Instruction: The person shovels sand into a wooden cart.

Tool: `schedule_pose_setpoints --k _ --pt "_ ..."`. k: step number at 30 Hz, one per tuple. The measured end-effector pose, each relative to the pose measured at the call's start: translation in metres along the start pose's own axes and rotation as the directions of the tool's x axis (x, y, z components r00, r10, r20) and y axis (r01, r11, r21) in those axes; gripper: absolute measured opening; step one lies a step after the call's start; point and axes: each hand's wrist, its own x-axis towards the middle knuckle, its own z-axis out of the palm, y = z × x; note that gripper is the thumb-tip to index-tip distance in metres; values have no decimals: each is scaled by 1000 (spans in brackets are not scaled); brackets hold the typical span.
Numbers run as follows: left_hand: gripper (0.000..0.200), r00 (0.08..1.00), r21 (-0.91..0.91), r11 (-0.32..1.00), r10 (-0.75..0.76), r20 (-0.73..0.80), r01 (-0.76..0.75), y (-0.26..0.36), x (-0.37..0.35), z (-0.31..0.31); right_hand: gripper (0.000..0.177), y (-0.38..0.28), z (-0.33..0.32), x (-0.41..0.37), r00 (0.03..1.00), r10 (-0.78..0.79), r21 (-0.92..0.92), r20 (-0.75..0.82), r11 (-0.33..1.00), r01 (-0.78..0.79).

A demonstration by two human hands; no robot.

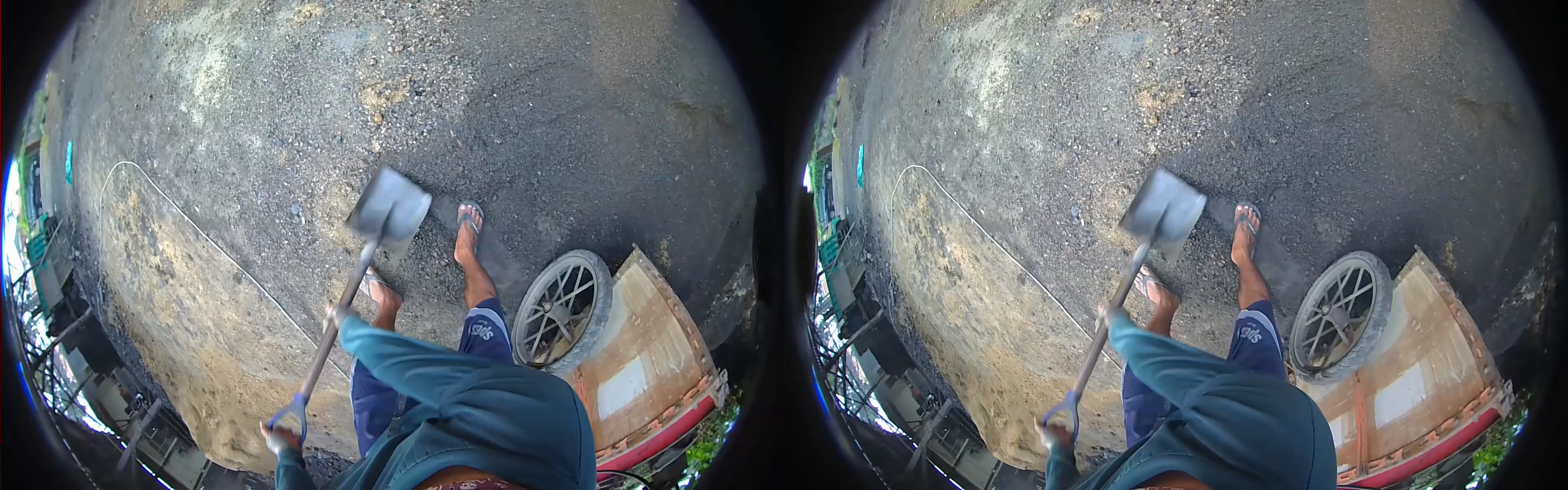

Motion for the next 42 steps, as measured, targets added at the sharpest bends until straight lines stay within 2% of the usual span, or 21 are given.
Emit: schedule_pose_setpoints --k 2,3,6,9,11,15,17,18,21,24,26,29,31,33,34,35,36,38,39,40,42 --pt "54 943 -58 997 63 328 -47 -16 33 172 9 -122 -15 23 990 -135 134 35 983 129" --pt "54 963 46 972 223 148 -232 19 -67 257 9 -185 -26 33 978 -202 196 48 962 189" --pt "47 870 -43 905 419 260 -423 26 -74 334 9 -310 -60 9 926 -377 368 30 865 340" --pt "45 795 -46 930 336 504 -363 29 -151 404 8 -386 -91 -126 878 -474 476 -70 757 447" --pt "46 629 -95 897 376 681 -432 15 -198 450 18 -434 -140 -193 842 -521 515 -139 688 511" --pt "42 255 -193 807 387 886 -558 2 -325 507 16 -457 -248 -347 426 -855 482 -296 251 840" --pt "40 10 -284 773 352 936 -568 22 -403 489 15 -432 -279 -435 312 -883 572 -351 62 818" --pt "36 -178 -435 604 438 881 -667 19 -414 491 17 -421 -316 -460 224 -952 672 -210 26 740" --pt "32 -409 -610 466 465 785 -641 37 -445 427 15 -370 -328 -513 -6 -960 652 -280 -194 733" --pt "32 -198 -514 572 523 829 -639 34 -390 358 10 -346 -298 -484 194 -964 702 -183 10 713" --pt "39 187 -222 823 365 912 -523 8 -293 328 13 -314 -231 -413 324 -940 589 -108 202 783" --pt "42 720 -68 974 206 663 -216 -22 -120 262 16 -239 -120 -259 689 -704 353 -172 609 711" --pt "45 884 -97 995 67 463 -25 -40 -7 177 12 -148 -61 -158 834 -534 150 -137 821 551" --pt "48 943 -122 971 -163 290 205 -54 63 64 15 -45 -49 -33 935 -297 -4 -193 953 302" --pt "50 965 -177 974 -94 247 140 -101 140 -16 17 9 -20 -30 931 -271 -154 -246 959 238" --pt "51 976 -157 969 -169 139 190 -90 121 -59 25 61 -32 18 927 -295 -406 -230 895 184" --pt "54 987 -139 979 -155 -38 148 -104 136 -104 18 118 -29 51 974 -134 -177 -183 979 101" --pt "58 980 -138 982 -149 -134 131 -113 149 -164 19 185 -30 98 985 -51 -272 -167 962 3" --pt "57 954 -76 988 -149 -262 133 -106 139 -157 19 202 -31 124 980 27 -249 -196 965 -77" --pt "57 950 -100 989 -129 -284 104 -99 132 -133 15 218 -37 161 939 -86 -317 -332 948 -25" --pt "55 969 -74 994 -101 -227 86 -94 148 -66 8 150 -27 170 982 -30 -142 -186 990 4"
